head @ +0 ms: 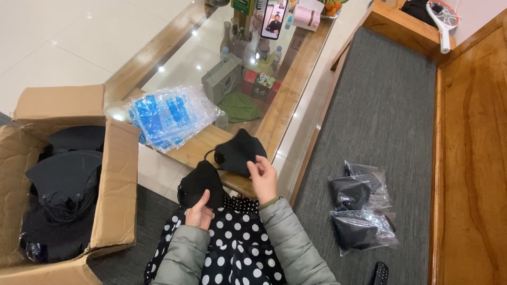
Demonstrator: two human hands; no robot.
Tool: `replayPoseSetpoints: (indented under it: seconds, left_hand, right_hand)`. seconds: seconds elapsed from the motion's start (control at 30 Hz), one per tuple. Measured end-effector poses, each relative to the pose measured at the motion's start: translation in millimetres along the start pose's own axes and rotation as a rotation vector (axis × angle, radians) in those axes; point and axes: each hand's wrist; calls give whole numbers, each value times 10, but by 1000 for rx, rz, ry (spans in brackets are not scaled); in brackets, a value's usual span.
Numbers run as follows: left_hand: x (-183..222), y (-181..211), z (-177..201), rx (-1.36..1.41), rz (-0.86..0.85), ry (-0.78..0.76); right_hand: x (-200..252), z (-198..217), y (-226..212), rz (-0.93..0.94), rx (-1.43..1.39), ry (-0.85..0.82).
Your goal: Inspecting black face masks for quality and sorting them from a bulk cardboard box onto a table.
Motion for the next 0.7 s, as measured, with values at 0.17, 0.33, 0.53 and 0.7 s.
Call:
replayPoseSetpoints:
  seconds: [0.17, 0.33, 0.53, 0.7]
  left_hand:
    - [-27, -21, 13, -32, -5, -16]
    - [-72, -67, 60, -71, -1, -14]
    - [-14, -41, -32, -101, -42, 16]
    - [-50, -53, 26, -165, -9, 69]
  right_hand:
    - [-173, 111, 399, -44, 149, 33]
    - [-52, 107, 135, -28, 322, 25]
    - [-50, 75, 63, 16, 501, -24]
    - [-45, 69, 149, 85, 587, -51]
Point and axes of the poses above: each hand's wrist, its own x-axis away from the middle knuckle, its own z-axis out of the back of the hand, y = z × x, and after that the axes turned 5 degrees about z, right-handed
